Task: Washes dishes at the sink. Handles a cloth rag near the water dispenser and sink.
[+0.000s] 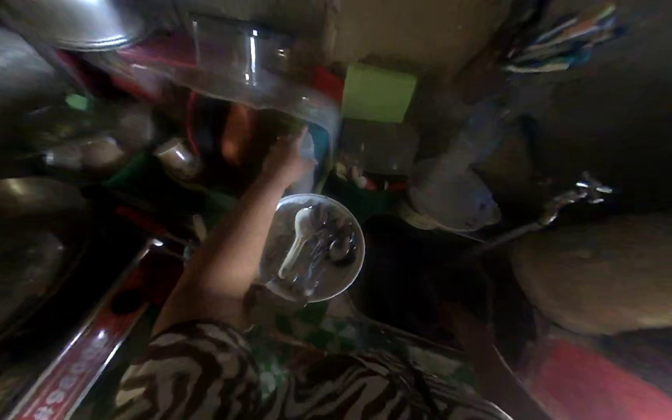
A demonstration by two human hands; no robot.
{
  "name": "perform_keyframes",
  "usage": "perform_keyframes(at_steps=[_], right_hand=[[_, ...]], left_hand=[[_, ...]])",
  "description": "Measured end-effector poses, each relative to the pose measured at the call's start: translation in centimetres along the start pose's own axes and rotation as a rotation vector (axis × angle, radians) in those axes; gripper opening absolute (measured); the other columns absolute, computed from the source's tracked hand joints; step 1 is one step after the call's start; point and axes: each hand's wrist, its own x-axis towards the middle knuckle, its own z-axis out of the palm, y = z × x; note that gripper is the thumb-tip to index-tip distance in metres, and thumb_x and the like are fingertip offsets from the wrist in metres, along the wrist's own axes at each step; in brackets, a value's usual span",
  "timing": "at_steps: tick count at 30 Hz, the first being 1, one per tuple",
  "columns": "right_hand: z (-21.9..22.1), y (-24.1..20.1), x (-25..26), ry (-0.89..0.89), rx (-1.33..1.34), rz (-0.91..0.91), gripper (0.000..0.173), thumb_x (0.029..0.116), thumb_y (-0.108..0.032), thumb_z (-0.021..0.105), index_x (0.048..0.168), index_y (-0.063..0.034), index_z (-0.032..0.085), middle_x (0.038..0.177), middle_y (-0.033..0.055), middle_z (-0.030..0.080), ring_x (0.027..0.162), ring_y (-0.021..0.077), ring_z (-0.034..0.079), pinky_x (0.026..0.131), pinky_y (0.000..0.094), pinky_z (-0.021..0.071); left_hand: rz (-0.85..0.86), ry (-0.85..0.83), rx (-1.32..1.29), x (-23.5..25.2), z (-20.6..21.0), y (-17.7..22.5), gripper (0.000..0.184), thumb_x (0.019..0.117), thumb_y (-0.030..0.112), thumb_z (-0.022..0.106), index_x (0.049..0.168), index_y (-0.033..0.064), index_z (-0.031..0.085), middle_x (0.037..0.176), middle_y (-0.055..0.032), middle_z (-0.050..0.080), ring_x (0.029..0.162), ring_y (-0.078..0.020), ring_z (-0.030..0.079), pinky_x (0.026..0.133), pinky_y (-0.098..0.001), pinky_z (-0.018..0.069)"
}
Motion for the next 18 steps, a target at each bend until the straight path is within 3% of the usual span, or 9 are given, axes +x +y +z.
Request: perform_keyframes(at_steps=[3,4,6,8,11,14,18], right_hand=[[0.2,-0.7,0.0,-0.051,-0.214,-0.03,0.047,0.1102,-0.029,0.047,0.147,-0.0004,0.05,0.147,0.0246,0.053,0.135,0.0377,0.053,0.112,0.0544,0.0438],[0.0,-1.1,-0.1,-0.049,-0.208,-0.03,0.046,0.1102,-0.028,0.047,0.147,-0.0002,0.05,0.146,0.0245,0.053,0.134,0.0372,0.053,0.112,0.0538,0.0441],[-1.0,-2.2,-0.3,-0.041,-0.073,-0.003,0.047,0.11,-0.028,0.048,0.148,-0.0003,0.048,0.145,0.0248,0.054,0.13,0.0362,0.056,0.107,0.0527,0.0482],[-2.2,-2.7,0.0,-0.021,0.059,0.0,0.047,0.1084,-0.028,0.051,0.148,-0.0026,0.049,0.143,0.0228,0.055,0.126,0.0335,0.059,0.104,0.0508,0.0507],[-3.4,-2.2,1.7,0.067,0.499,-0.011,0.045,0.109,-0.03,0.05,0.142,-0.0004,0.052,0.133,0.0221,0.06,0.112,0.028,0.064,0.092,0.0434,0.0552],[-5.6,-3.6,1.3,0.072,0.689,0.008,0.041,0.1103,-0.025,0.048,0.144,-0.0034,0.051,0.139,0.019,0.059,0.119,0.0273,0.062,0.1,0.0427,0.0522],[-7.7,-4.5,1.0,0.01,0.75,-0.039,0.038,0.1104,-0.023,0.046,0.145,-0.006,0.05,0.135,0.0152,0.061,0.114,0.0217,0.063,0.096,0.0376,0.0518]], left_hand=[[-0.047,0.009,0.051,-0.4,-0.9,1.4,0.103,0.0886,0.036,0.081,0.164,0.0113,0.016,0.152,-0.0303,0.043,0.137,-0.0497,0.046,0.108,-0.0674,0.0418],[-0.052,0.032,0.085,-1.0,-1.2,1.9,0.105,0.0878,0.039,0.081,0.164,0.0094,0.015,0.155,-0.0305,0.04,0.14,-0.0503,0.042,0.11,-0.0681,0.039],[-0.028,0.085,0.151,-2.9,-1.8,3.2,0.1,0.088,0.042,0.08,0.163,0.0097,0.022,0.159,-0.0299,0.034,0.145,-0.0524,0.034,0.112,-0.0716,0.0328],[0.03,0.129,0.192,-5.6,-1.9,4.9,0.086,0.0887,0.039,0.079,0.158,0.011,0.037,0.161,-0.0293,0.031,0.147,-0.0535,0.029,0.113,-0.0734,0.0306],[0.132,0.108,0.173,-9.7,-0.7,8.1,0.073,0.091,0.037,0.077,0.151,0.0073,0.048,0.164,-0.0281,0.026,0.149,-0.0523,0.025,0.115,-0.0729,0.0257],[0.211,-0.022,0.144,-12.5,2.4,11.9,0.071,0.0912,0.035,0.078,0.15,0.0067,0.05,0.164,-0.0256,0.027,0.148,-0.051,0.027,0.115,-0.0711,0.0278],[0.356,-0.164,0.108,-12.5,7.4,18.0,0.086,0.0885,0.034,0.082,0.156,0.0058,0.037,0.16,-0.0254,0.036,0.148,-0.0458,0.033,0.119,-0.0641,0.0277]])
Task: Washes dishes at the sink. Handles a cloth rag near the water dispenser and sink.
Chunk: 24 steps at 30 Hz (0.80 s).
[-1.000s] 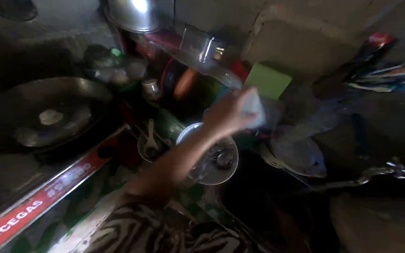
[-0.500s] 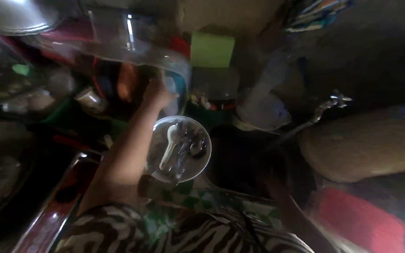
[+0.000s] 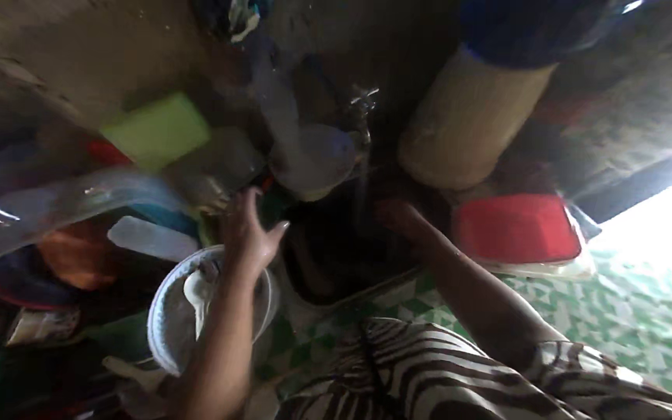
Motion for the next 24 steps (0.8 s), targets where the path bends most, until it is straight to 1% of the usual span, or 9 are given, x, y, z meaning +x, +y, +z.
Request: perform_keyframes(at_steps=[3,7,9,11,13,16,18,21,24], right_hand=[[-0.1,0.3,-0.4,-0.003,0.003,0.001,0.038,0.1104,-0.025,0.047,0.141,-0.0044,0.054,0.126,0.0139,0.065,0.104,0.0195,0.066,0.09,0.0353,0.0549],[-0.4,0.6,-2.7,-0.082,0.097,0.061,0.036,0.1104,-0.025,0.045,0.139,-0.0047,0.055,0.123,0.0114,0.066,0.103,0.0175,0.067,0.088,0.0334,0.0562],[-1.0,0.8,-3.6,-0.123,0.127,0.083,0.035,0.1107,-0.023,0.045,0.139,-0.0036,0.055,0.122,0.012,0.066,0.103,0.0182,0.068,0.088,0.0344,0.0563],[-2.0,1.2,-3.8,-0.152,0.127,0.093,0.034,0.1101,-0.022,0.046,0.137,-0.0027,0.055,0.12,0.0118,0.067,0.1,0.0176,0.068,0.086,0.0337,0.0565],[-3.1,1.5,-3.7,-0.166,0.109,0.101,0.034,0.1097,-0.022,0.048,0.136,-0.0029,0.056,0.118,0.0112,0.067,0.099,0.0166,0.068,0.085,0.0329,0.0564],[-4.7,2.1,-2.6,-0.16,0.119,0.118,0.034,0.1096,-0.022,0.048,0.137,-0.0034,0.055,0.119,0.0107,0.067,0.099,0.0158,0.067,0.086,0.0319,0.0564],[-5.1,2.0,-1.4,-0.155,0.133,0.119,0.034,0.1099,-0.021,0.047,0.136,-0.0019,0.055,0.117,0.011,0.067,0.098,0.015,0.067,0.085,0.0308,0.0562],[-4.3,1.1,0.0,-0.15,0.171,0.126,0.033,0.1097,-0.019,0.048,0.133,0.0015,0.057,0.111,0.0116,0.067,0.092,0.0133,0.068,0.083,0.0279,0.0565],[-2.8,1.3,2.3,-0.203,0.228,0.144,0.034,0.1094,-0.022,0.048,0.135,-0.0009,0.057,0.111,0.0105,0.068,0.09,0.0133,0.068,0.081,0.0275,0.0571]], left_hand=[[-0.012,0.013,-0.16,5.5,2.8,3.9,0.107,0.0872,0.04,0.082,0.163,0.005,0.016,0.162,-0.0265,0.031,0.148,-0.0434,0.035,0.119,-0.0586,0.032],[-0.064,0.275,-0.332,15.7,7.2,5.6,0.127,0.0789,0.044,0.088,0.163,0.0014,0.003,0.167,-0.0254,0.021,0.152,-0.037,0.031,0.122,-0.0484,0.0314],[-0.095,0.385,-0.374,19.8,9.0,5.9,0.134,0.073,0.045,0.091,0.164,0.0019,0.002,0.167,-0.024,0.021,0.151,-0.0348,0.032,0.121,-0.0471,0.0335],[-0.112,0.425,-0.413,21.8,9.9,6.4,0.131,0.0729,0.042,0.091,0.163,0.0013,0.006,0.164,-0.0256,0.027,0.148,-0.0357,0.037,0.119,-0.0485,0.0375],[-0.139,0.412,-0.425,22.0,10.6,6.6,0.119,0.0804,0.039,0.087,0.162,0.0,0.009,0.163,-0.0262,0.028,0.148,-0.0356,0.037,0.12,-0.0469,0.0368],[-0.174,0.458,-0.408,21.3,10.8,6.9,0.113,0.0798,0.034,0.087,0.16,-0.0005,0.016,0.16,-0.0253,0.034,0.145,-0.033,0.043,0.117,-0.0433,0.0406],[-0.125,0.517,-0.397,19.2,10.0,7.6,0.116,0.0782,0.034,0.089,0.159,-0.005,0.016,0.159,-0.028,0.033,0.145,-0.0329,0.041,0.119,-0.0394,0.0376],[0.088,0.714,-0.552,14.4,9.6,7.9,0.116,0.076,0.024,0.089,0.156,-0.0116,0.012,0.156,-0.0305,0.035,0.144,-0.0284,0.043,0.119,-0.0328,0.0385],[0.168,0.616,-0.811,6.8,9.4,8.2,0.113,0.0805,0.017,0.084,0.158,-0.0067,0.006,0.156,-0.0234,0.036,0.14,-0.0216,0.046,0.115,-0.0344,0.0447]])
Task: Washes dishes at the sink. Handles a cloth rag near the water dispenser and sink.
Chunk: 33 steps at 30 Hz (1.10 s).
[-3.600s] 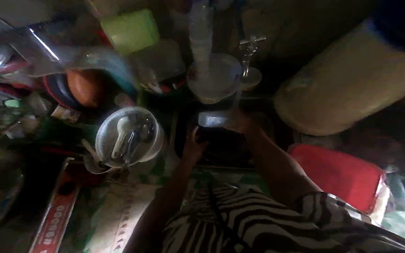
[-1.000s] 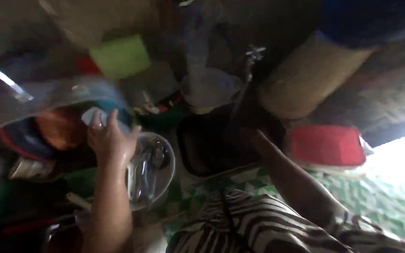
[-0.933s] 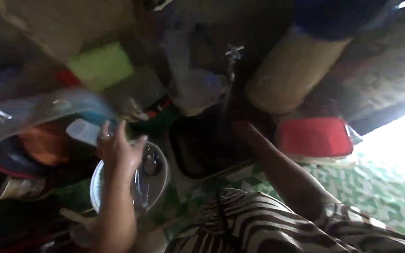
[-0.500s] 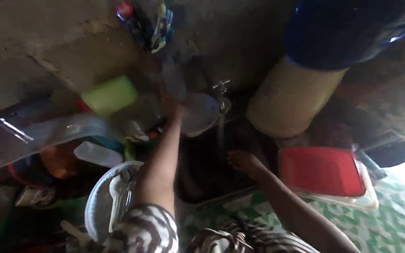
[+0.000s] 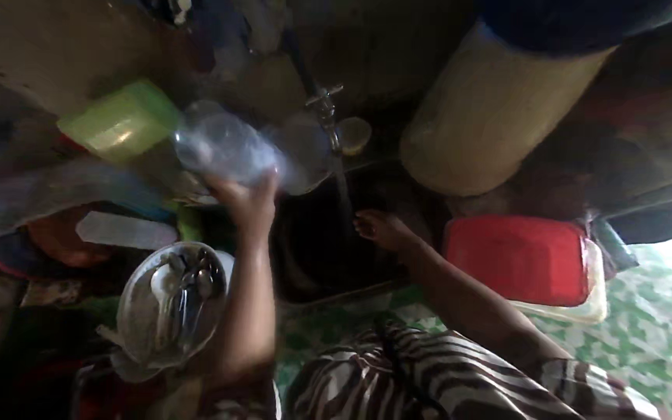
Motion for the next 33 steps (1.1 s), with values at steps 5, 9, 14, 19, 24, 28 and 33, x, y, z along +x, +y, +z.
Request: perform_keyframes(at_steps=[5,9,14,19,24,28,33], right_hand=[[1.5,0.4,4.7,0.0,0.153,-0.004,0.034,0.1069,-0.029,0.054,0.13,-0.0046,0.059,0.103,0.007,0.069,0.084,0.014,0.068,0.076,0.0288,0.0583],[2.4,0.1,5.2,-0.036,0.132,-0.06,0.042,0.1091,-0.034,0.048,0.138,-0.0057,0.055,0.113,0.0079,0.068,0.094,0.0152,0.066,0.083,0.0319,0.0563],[2.0,1.4,6.5,-0.08,-0.042,-0.097,0.053,0.108,-0.049,0.043,0.147,-0.0141,0.05,0.131,0.0105,0.064,0.114,0.0216,0.063,0.095,0.0453,0.0549],[1.6,1.4,6.5,-0.012,-0.109,-0.067,0.052,0.11,-0.044,0.042,0.154,-0.0161,0.045,0.147,0.0131,0.055,0.13,0.0256,0.056,0.107,0.0492,0.048],[2.1,-0.2,7.4,0.002,-0.523,-0.223,0.044,0.1102,-0.022,0.046,0.151,-0.0063,0.048,0.143,0.0194,0.058,0.13,0.0306,0.057,0.11,0.049,0.0469],[3.4,-1.0,7.9,0.074,-0.66,-0.277,0.047,0.104,-0.026,0.06,0.145,-0.0051,0.054,0.134,0.0224,0.063,0.124,0.0358,0.061,0.107,0.055,0.0474],[3.2,-0.6,8.6,0.044,-0.679,-0.248,0.045,0.1091,-0.03,0.049,0.146,-0.0047,0.052,0.135,0.0236,0.062,0.124,0.0364,0.061,0.107,0.0559,0.0472]], left_hand=[[-0.499,-0.323,-0.165,-10.3,-1.5,-0.4,0.098,0.0804,0.013,0.082,0.157,0.0052,0.022,0.131,-0.0072,0.062,0.11,-0.0115,0.066,0.093,-0.0334,0.0601],[-0.805,-0.5,-0.082,-13.6,2.2,-5.7,0.097,0.0845,0.007,0.081,0.16,0.0057,0.019,0.141,-0.0187,0.056,0.121,-0.0221,0.063,0.101,-0.0399,0.0561],[-1.013,-0.692,0.076,-13.4,6.3,-8.9,0.087,0.0893,0.025,0.08,0.16,0.0137,0.03,0.147,-0.0179,0.054,0.128,-0.0303,0.057,0.102,-0.0492,0.0521],[-1.106,-0.616,0.012,-14.5,8.8,-11.7,0.075,0.0947,0.044,0.072,0.157,0.0199,0.038,0.14,-0.0173,0.058,0.119,-0.0316,0.061,0.094,-0.0508,0.0549],[-1.07,-0.444,-0.075,-15.4,10.8,-12.0,0.066,0.105,0.055,0.049,0.156,0.0153,0.037,0.145,-0.0175,0.055,0.127,-0.0318,0.058,0.103,-0.0539,0.0512],[-0.988,-0.301,-0.064,-15.1,11.8,-12.3,0.061,0.1069,0.057,0.039,0.146,0.0117,0.051,0.132,-0.017,0.063,0.115,-0.0291,0.063,0.097,-0.0522,0.054],[-0.881,-0.151,-0.046,-14.6,13.0,-12.9,0.068,0.1094,0.056,0.024,0.147,0.0051,0.05,0.134,-0.0203,0.062,0.12,-0.0279,0.063,0.104,-0.0496,0.0519]])
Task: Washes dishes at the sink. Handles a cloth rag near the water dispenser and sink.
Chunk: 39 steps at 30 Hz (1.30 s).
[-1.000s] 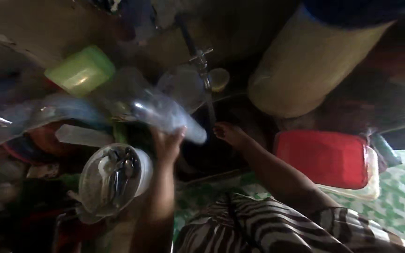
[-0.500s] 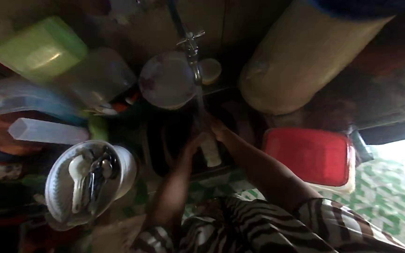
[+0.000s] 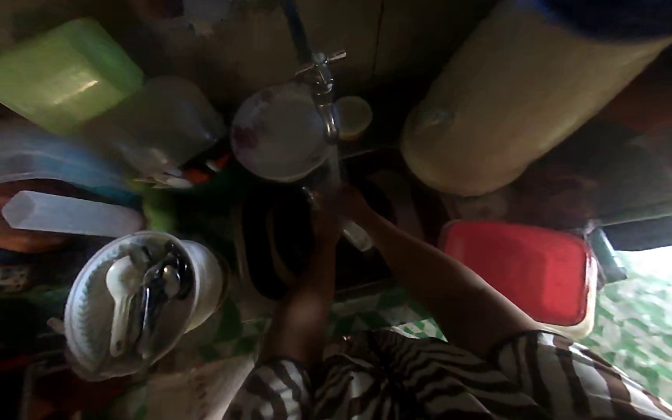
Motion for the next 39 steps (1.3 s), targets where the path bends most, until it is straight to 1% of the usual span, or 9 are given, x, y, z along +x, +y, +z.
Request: perform_keyframes(at_steps=[6,10,14,18,21,25,28,35,39], right_hand=[[-1.7,4.6,-1.0,-0.072,-0.035,-0.047,0.051,0.1101,-0.041,0.042,0.155,-0.0165,0.046,0.145,0.0161,0.058,0.134,0.0319,0.056,0.113,0.0579,0.0431],[-3.3,4.3,-4.2,-0.094,0.072,0.127,0.056,0.1113,-0.045,0.034,0.157,-0.0146,0.04,0.157,0.0168,0.046,0.144,0.0356,0.043,0.118,0.0598,0.0338],[-2.9,5.4,-2.5,-0.009,0.012,0.213,0.073,0.1084,-0.059,0.023,0.146,-0.0045,0.054,0.142,0.0259,0.057,0.133,0.0417,0.053,0.11,0.0653,0.0403],[-2.3,4.8,-0.9,0.004,-0.143,0.148,0.06,0.1108,-0.049,0.031,0.145,-0.0065,0.056,0.137,0.0251,0.061,0.129,0.0416,0.058,0.109,0.0634,0.0425],[-2.2,4.2,-0.4,0.014,-0.165,0.07,0.051,0.1111,-0.043,0.038,0.144,-0.0096,0.058,0.138,0.0212,0.062,0.13,0.0402,0.057,0.11,0.0624,0.0427],[-1.5,1.5,-1.0,-0.002,-0.198,-0.017,0.04,0.1092,-0.028,0.049,0.14,-0.0045,0.06,0.134,0.0214,0.064,0.126,0.0364,0.061,0.109,0.055,0.0467],[-0.6,-1.0,-1.4,-0.046,-0.288,0.084,0.044,0.099,-0.035,0.064,0.128,-0.0023,0.064,0.121,0.0215,0.068,0.111,0.0365,0.066,0.095,0.059,0.0532],[-2.0,3.9,-0.1,-0.123,-0.351,-0.061,0.05,0.112,-0.038,0.037,0.148,-0.0076,0.053,0.142,0.0222,0.059,0.133,0.041,0.055,0.111,0.0621,0.0412],[-2.5,4.9,-0.4,-0.162,-0.256,0.009,0.052,0.1122,-0.039,0.036,0.153,-0.0086,0.047,0.147,0.0221,0.055,0.137,0.0386,0.051,0.115,0.0596,0.0382]], left_hand=[[-0.07,-0.1,-0.502,1.5,1.2,-0.8,0.076,0.1027,0.07,0.026,0.143,0.0116,0.053,0.125,-0.0129,0.068,0.111,-0.0232,0.067,0.095,-0.0479,0.0575],[-0.022,-0.155,-0.517,0.9,1.4,-0.5,0.075,0.1037,0.069,0.013,0.154,0.0201,0.042,0.144,-0.0059,0.057,0.129,-0.0186,0.057,0.107,-0.0462,0.0499],[-0.025,-0.127,-0.4,0.4,2.0,-0.6,0.069,0.1082,0.06,0.019,0.155,0.014,0.04,0.146,-0.0106,0.056,0.131,-0.0214,0.056,0.109,-0.0455,0.0488],[-0.141,0.013,-0.362,-0.4,2.2,-0.2,0.051,0.1097,0.037,0.047,0.153,0.0101,0.039,0.135,-0.0159,0.06,0.118,-0.0244,0.062,0.099,-0.0467,0.0541],[-0.278,0.04,-0.386,-0.3,1.6,-0.2,0.056,0.1024,0.034,0.063,0.15,0.0147,0.042,0.131,-0.0169,0.062,0.112,-0.0284,0.064,0.089,-0.0507,0.0564],[-0.339,0.036,-0.347,-0.6,0.9,-0.8,0.053,0.1003,0.037,0.066,0.145,0.0132,0.05,0.13,-0.0159,0.063,0.109,-0.0288,0.064,0.086,-0.0503,0.0567],[-0.288,0.016,-0.45,-0.7,0.8,-1.3,0.044,0.1049,0.033,0.057,0.142,0.0114,0.05,0.128,-0.0129,0.063,0.11,-0.025,0.064,0.089,-0.0482,0.0569],[-0.289,0.026,-0.642,-0.6,0.0,0.0,0.047,0.1034,0.027,0.057,0.145,0.0086,0.047,0.132,-0.0155,0.062,0.116,-0.0282,0.063,0.096,-0.0497,0.0545],[-0.341,-0.039,-0.561,-1.3,-0.7,-0.6,0.05,0.1042,0.031,0.058,0.149,0.0127,0.045,0.139,-0.0143,0.058,0.122,-0.0292,0.06,0.098,-0.0516,0.0528]])
